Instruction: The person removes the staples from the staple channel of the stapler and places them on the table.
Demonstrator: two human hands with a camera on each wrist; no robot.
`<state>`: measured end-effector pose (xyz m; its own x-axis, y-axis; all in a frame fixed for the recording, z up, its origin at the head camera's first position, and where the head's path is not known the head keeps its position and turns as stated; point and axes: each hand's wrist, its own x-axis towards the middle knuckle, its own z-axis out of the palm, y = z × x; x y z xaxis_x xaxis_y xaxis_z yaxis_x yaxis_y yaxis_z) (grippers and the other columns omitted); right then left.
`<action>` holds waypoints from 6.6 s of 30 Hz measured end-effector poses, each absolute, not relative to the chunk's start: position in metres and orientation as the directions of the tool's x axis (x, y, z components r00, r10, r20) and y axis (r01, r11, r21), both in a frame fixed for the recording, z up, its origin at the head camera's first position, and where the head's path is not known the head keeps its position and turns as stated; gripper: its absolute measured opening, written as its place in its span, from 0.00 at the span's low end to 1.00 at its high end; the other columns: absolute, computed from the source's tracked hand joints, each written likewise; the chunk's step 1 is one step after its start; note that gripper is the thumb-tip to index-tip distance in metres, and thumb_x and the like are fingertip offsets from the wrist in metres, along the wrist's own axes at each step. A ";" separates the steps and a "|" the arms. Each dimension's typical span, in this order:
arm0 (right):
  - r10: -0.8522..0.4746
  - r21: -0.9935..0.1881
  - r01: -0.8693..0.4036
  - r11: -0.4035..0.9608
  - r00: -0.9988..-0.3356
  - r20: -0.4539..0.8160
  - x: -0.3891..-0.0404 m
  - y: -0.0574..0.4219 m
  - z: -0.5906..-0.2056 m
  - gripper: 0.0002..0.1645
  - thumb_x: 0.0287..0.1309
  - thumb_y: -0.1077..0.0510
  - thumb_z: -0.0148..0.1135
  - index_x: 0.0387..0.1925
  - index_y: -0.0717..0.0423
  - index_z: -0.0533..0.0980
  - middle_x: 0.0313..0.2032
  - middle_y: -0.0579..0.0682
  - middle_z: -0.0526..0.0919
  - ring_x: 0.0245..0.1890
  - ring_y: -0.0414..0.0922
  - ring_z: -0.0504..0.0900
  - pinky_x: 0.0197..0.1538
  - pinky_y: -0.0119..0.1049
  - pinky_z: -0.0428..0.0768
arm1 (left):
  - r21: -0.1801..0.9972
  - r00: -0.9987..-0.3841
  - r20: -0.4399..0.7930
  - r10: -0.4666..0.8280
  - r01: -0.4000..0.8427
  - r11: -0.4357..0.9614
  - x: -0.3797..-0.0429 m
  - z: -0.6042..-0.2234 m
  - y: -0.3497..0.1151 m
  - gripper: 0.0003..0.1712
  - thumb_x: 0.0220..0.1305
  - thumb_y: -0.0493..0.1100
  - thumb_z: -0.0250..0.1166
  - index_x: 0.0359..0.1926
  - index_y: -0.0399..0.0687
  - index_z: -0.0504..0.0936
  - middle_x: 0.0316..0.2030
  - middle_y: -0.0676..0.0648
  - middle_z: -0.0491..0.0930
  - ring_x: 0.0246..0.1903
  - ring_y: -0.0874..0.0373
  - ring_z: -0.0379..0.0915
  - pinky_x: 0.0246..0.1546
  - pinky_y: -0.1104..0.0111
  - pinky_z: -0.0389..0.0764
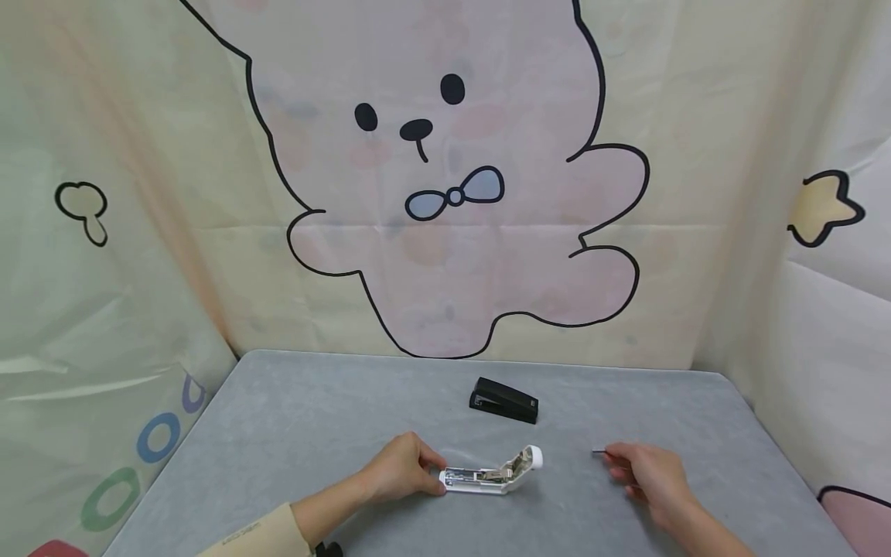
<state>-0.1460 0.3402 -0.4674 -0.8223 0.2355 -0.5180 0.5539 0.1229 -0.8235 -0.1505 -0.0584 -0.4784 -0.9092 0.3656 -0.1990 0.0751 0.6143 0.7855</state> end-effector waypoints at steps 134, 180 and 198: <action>-0.322 -0.935 -0.128 0.332 -0.946 0.015 -0.134 0.223 -0.435 0.27 0.62 0.58 0.76 0.58 0.64 0.78 0.43 0.56 0.87 0.40 0.51 0.89 0.42 0.39 0.85 | 0.845 -0.911 -0.079 0.405 0.154 0.511 -0.157 -0.470 -0.088 0.17 0.46 0.30 0.80 0.41 0.38 0.90 0.23 0.54 0.79 0.23 0.64 0.71 0.24 0.71 0.72; -0.342 -0.960 -0.155 0.232 -0.937 0.069 -0.183 0.093 -0.437 0.23 0.60 0.60 0.77 0.56 0.59 0.83 0.52 0.52 0.85 0.43 0.47 0.87 0.43 0.37 0.83 | 0.859 -0.975 -0.031 0.222 0.087 0.505 -0.192 -0.472 -0.201 0.19 0.43 0.28 0.80 0.41 0.36 0.91 0.25 0.51 0.79 0.27 0.59 0.71 0.26 0.70 0.70; -0.355 -0.957 -0.138 0.257 -0.934 0.039 -0.192 0.066 -0.450 0.24 0.59 0.59 0.78 0.56 0.60 0.83 0.51 0.50 0.85 0.43 0.45 0.85 0.42 0.37 0.83 | 0.809 -0.987 -0.079 0.140 0.019 0.588 -0.196 -0.480 -0.217 0.19 0.42 0.27 0.82 0.40 0.35 0.90 0.26 0.51 0.79 0.29 0.57 0.71 0.27 0.69 0.71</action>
